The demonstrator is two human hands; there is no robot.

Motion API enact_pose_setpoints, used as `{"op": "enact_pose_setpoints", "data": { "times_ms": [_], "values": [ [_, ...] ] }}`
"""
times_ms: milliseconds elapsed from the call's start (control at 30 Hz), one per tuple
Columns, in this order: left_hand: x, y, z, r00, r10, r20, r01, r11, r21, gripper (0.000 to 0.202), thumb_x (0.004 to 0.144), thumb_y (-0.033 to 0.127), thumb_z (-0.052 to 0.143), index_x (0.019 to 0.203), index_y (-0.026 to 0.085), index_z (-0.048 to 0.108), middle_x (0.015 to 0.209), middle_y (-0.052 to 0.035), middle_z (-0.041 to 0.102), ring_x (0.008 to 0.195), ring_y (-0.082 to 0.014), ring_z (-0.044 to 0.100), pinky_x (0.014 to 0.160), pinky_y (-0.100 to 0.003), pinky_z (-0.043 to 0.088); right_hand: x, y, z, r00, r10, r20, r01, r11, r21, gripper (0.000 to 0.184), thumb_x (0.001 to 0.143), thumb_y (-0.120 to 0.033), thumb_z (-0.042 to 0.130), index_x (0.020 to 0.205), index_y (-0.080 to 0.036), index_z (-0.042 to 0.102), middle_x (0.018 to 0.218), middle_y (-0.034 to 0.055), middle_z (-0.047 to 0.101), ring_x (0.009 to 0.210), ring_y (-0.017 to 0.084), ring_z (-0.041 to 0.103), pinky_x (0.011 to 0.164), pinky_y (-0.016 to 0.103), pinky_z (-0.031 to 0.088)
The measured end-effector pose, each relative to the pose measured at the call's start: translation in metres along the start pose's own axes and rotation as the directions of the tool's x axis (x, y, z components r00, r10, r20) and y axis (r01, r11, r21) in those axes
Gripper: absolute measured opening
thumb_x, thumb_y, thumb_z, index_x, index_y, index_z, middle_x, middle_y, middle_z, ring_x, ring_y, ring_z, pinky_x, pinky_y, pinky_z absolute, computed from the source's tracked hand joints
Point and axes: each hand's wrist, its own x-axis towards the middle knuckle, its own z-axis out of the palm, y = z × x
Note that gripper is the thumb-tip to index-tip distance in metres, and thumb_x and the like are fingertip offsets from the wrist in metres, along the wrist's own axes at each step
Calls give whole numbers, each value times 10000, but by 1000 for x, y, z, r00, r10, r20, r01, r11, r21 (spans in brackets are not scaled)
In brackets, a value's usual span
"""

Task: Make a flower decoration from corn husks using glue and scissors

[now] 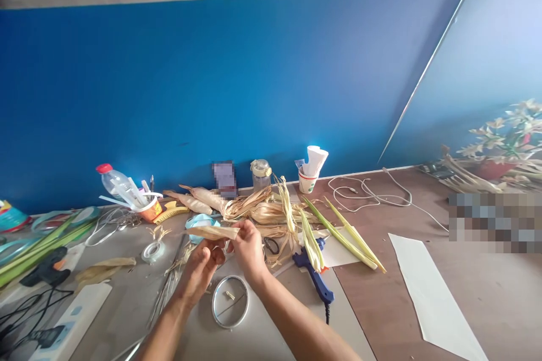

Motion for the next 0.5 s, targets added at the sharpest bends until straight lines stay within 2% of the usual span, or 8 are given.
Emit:
{"op": "enact_pose_setpoints", "data": {
  "times_ms": [67,133,267,367,500],
  "values": [
    [1,0,1,998,8,-59,-10,1000,-28,322,700,436,660,849,151,645,790,-54,601,601,-114,483,603,-268,415,-5,7,5,999,13,51,-9,998,-68,119,618,-177,513,732,-188,480,525,-58,550,381,68,419,393,183,317],
    [3,0,-2,989,-5,-146,-4,998,-59,231,682,352,692,785,151,643,723,-31,597,572,-104,471,571,-255,405,-7,8,5,994,48,95,-35,990,-135,118,613,-169,497,730,-186,489,507,-64,531,372,67,396,388,184,307],
    [8,-3,-7,961,-12,-276,-15,995,-95,165,613,246,731,720,169,631,662,14,579,546,-89,454,508,-223,373,-5,-1,0,987,48,155,1,953,-302,145,617,-172,531,758,-163,564,577,-41,536,468,75,419,445,186,328],
    [9,-4,-7,958,-13,-288,-7,998,-70,154,607,251,721,695,170,624,621,26,566,521,-87,441,491,-223,365,-1,-9,-4,981,15,194,57,931,-361,158,643,-234,590,777,-151,603,607,-31,523,527,84,423,484,190,335],
    [7,-1,-4,965,-43,-260,31,998,-52,189,594,267,722,699,145,622,666,-3,602,551,-106,486,511,-242,389,3,-10,-8,972,50,230,29,944,-328,158,671,-305,601,679,-150,575,528,-48,463,477,73,369,448,193,282]
  ]
}}
